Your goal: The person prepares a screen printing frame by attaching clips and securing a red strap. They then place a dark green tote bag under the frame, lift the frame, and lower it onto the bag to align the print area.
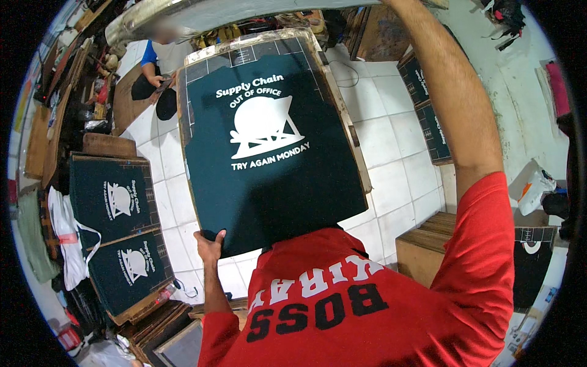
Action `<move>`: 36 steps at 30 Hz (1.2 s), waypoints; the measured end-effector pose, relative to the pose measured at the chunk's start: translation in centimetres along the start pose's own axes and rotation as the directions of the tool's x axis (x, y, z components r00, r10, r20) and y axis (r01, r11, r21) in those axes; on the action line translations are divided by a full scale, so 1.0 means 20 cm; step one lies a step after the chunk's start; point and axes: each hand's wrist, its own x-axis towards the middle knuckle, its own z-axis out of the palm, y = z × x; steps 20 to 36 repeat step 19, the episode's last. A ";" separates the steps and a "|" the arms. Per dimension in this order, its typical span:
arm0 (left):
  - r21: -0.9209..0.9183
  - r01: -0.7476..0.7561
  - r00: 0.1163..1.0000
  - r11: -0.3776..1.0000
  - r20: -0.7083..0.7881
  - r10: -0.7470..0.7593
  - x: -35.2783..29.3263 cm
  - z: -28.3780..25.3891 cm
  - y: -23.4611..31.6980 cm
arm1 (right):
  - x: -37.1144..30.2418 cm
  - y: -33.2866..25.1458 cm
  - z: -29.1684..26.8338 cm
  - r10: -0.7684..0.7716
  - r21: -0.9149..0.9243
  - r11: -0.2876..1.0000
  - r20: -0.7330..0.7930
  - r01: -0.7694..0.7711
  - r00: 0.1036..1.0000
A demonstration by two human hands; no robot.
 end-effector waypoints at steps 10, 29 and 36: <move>0.072 0.114 0.993 0.991 0.003 -0.115 0.00 -0.02 0.05 | 0.32 0.01 -0.09 -0.082 -0.012 0.997 0.031 0.082 0.996; 0.132 0.161 0.987 0.978 -0.036 -0.158 -0.01 -0.05 0.11 | 0.40 0.06 -0.12 -0.181 0.060 0.982 -0.017 0.181 0.983; 0.132 0.161 0.987 0.978 -0.036 -0.158 -0.01 -0.05 0.11 | 0.40 0.06 -0.12 -0.181 0.060 0.982 -0.017 0.181 0.983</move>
